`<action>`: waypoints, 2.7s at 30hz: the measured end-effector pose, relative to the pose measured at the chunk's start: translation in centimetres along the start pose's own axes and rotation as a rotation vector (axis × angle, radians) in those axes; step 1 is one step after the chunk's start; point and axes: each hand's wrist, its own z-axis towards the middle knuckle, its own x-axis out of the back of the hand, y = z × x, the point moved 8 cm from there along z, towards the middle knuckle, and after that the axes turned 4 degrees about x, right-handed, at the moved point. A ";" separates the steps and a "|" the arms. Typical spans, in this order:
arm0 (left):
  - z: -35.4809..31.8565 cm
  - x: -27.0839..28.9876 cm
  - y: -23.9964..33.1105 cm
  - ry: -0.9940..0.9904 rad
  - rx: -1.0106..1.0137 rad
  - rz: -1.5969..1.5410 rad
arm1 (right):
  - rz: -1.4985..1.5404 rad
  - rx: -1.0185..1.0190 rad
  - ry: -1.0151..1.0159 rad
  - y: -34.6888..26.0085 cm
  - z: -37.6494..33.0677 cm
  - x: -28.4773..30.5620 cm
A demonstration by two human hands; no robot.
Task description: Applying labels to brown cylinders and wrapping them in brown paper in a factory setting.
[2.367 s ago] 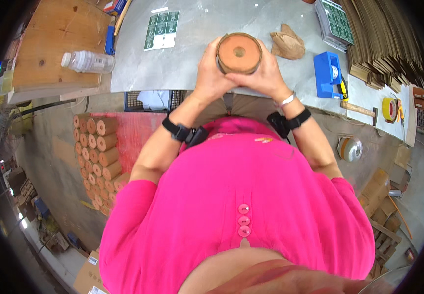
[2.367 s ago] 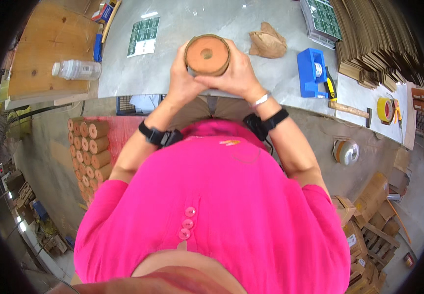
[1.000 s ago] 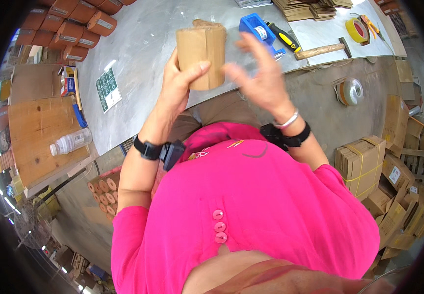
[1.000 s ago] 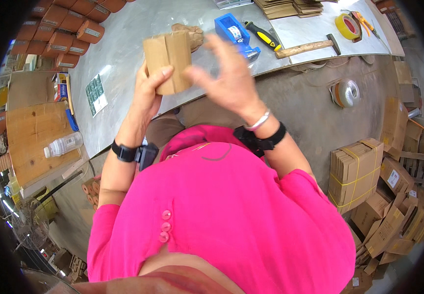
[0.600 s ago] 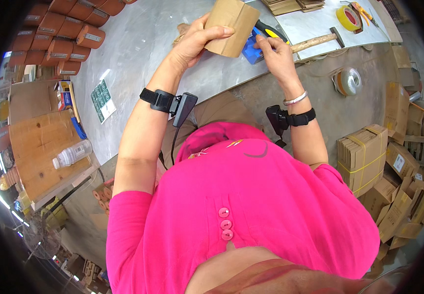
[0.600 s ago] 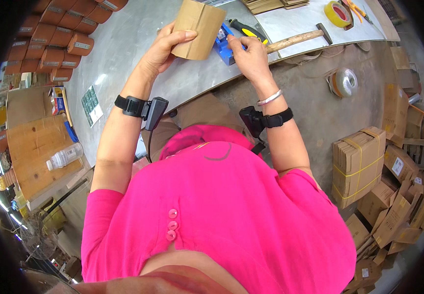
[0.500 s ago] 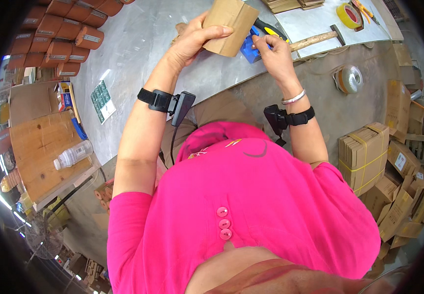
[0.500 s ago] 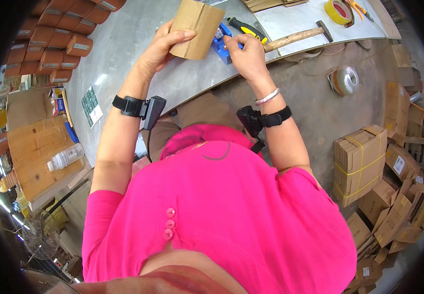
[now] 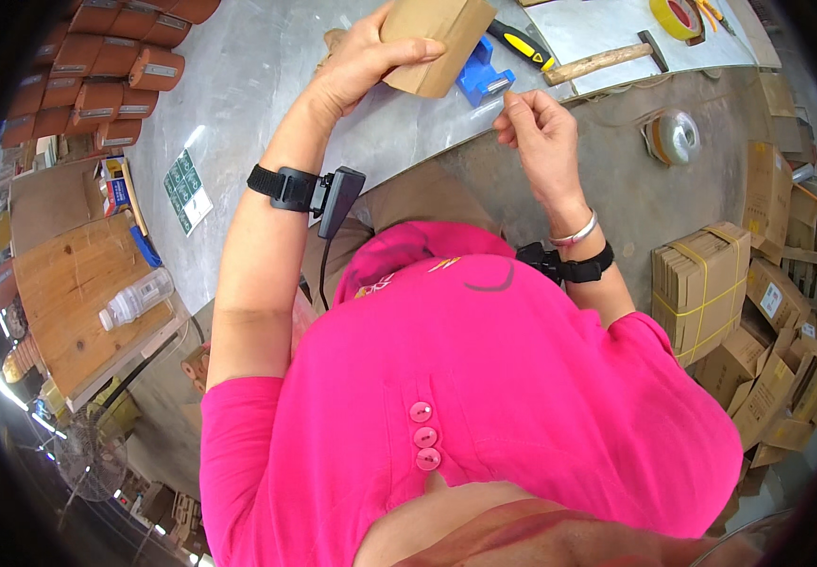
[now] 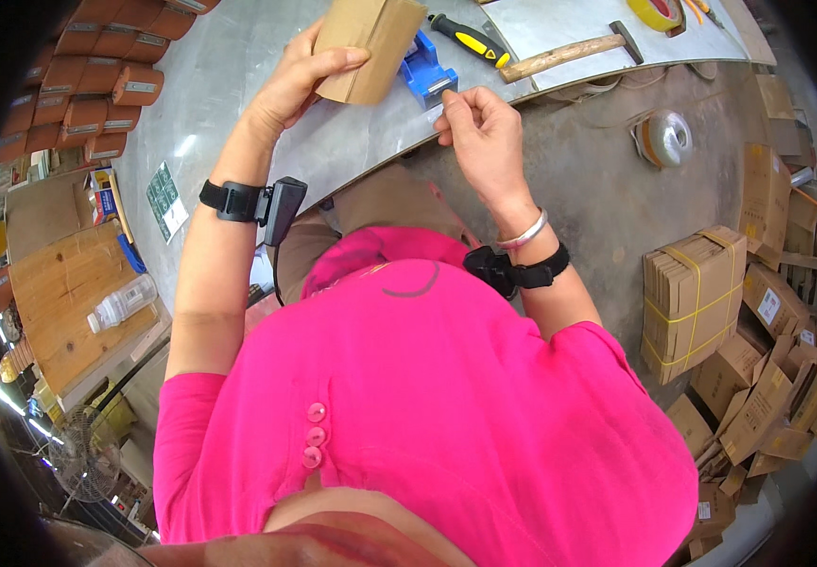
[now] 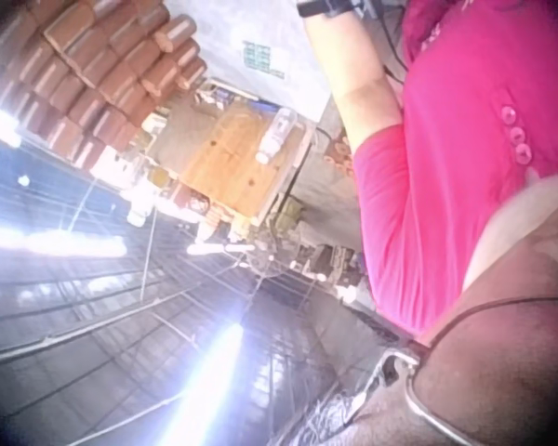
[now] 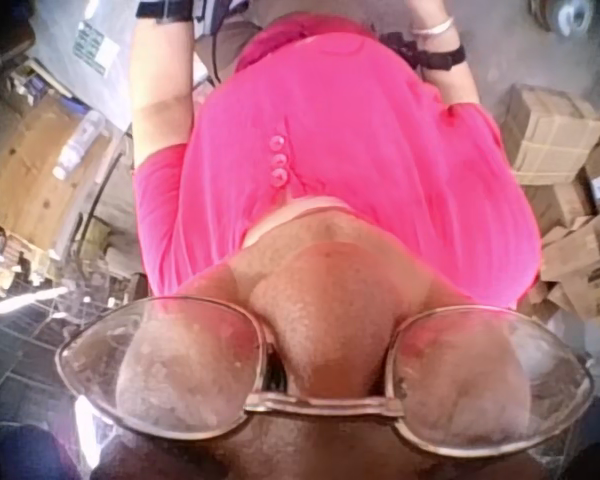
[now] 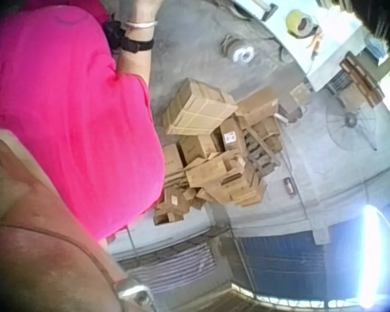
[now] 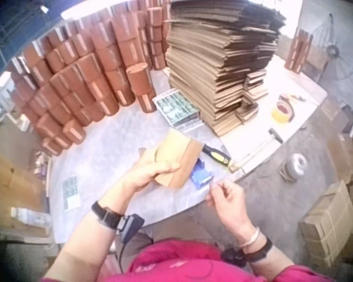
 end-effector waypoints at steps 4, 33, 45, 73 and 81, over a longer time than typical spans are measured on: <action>0.1 -1.2 0.8 -0.158 -0.053 -0.138 | -0.047 -0.011 0.001 2.2 0.3 0.2; -4.8 0.2 1.7 0.136 -0.153 0.033 | -0.473 0.482 -0.259 -9.9 1.8 -7.7; -10.4 0.6 1.3 -0.010 -0.172 -0.532 | -0.236 0.462 -0.357 -9.6 -0.8 -10.3; -55.4 2.4 -25.3 1.251 -0.573 -1.453 | -0.473 0.455 -1.329 -2.3 -16.2 -28.5; -72.4 -1.3 -41.1 1.751 -0.794 -1.787 | -0.674 0.433 -1.475 1.3 -17.1 -29.6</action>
